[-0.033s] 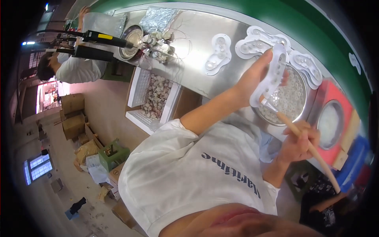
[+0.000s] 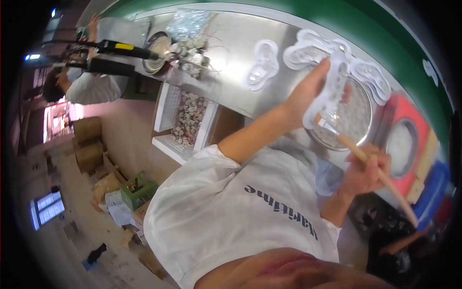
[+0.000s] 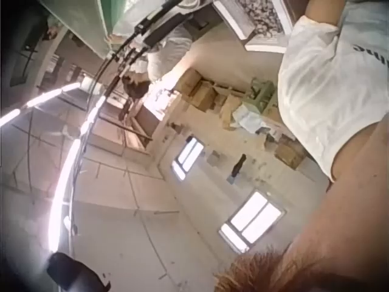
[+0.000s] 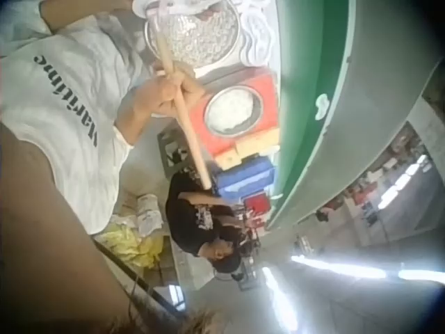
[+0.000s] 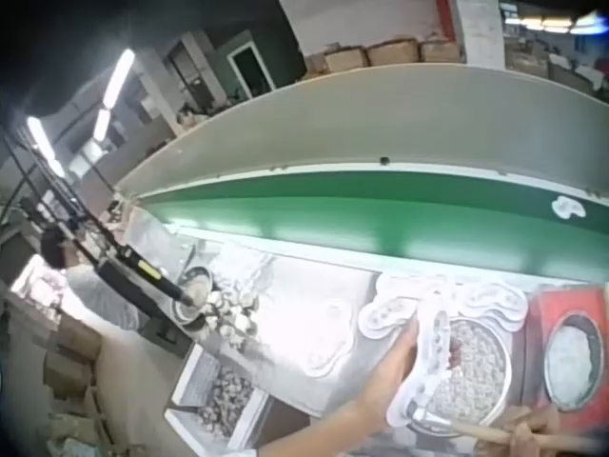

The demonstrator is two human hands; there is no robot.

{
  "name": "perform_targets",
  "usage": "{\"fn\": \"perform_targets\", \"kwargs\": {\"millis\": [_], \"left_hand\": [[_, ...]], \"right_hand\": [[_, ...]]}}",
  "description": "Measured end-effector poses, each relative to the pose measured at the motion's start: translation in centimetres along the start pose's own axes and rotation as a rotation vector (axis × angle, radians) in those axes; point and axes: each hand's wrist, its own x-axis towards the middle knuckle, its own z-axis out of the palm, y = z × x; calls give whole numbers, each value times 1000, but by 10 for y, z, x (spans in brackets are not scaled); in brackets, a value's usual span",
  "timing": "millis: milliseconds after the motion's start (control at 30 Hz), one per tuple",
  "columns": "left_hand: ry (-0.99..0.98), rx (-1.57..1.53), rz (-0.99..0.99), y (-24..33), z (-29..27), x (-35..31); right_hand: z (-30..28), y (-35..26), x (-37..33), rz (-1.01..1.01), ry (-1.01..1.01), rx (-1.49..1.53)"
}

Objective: Applying a substance with a brush to specific points on small white plastic frames on a production line.

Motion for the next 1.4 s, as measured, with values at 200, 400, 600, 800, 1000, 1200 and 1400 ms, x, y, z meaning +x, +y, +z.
{"fn": "perform_targets", "kwargs": {"millis": [200, 400, 600, 800, 1000, 1200, 1400], "left_hand": [[-7, 51, -33, -4, -1, -2], [-33, 59, -116, -9, 3, -10], [0, 162, -142, -20, 10, -15], [35, 206, -139, -25, 11, -19], [20, 198, -154, -29, 13, -15], [-2, 168, -237, -43, 19, -7], [0, 84, -248, -51, 21, 11]], "right_hand": [[-41, -3, 10, -56, 253, -92], [-118, -11, 21, -287, 571, -680], [-117, -7, 27, -90, 560, -683], [-118, 11, 37, -59, 400, -783], [-123, 1, 36, -146, 566, -667], [-133, -13, 34, -301, 649, -585], [-112, -35, 27, -314, 556, -294]]}}
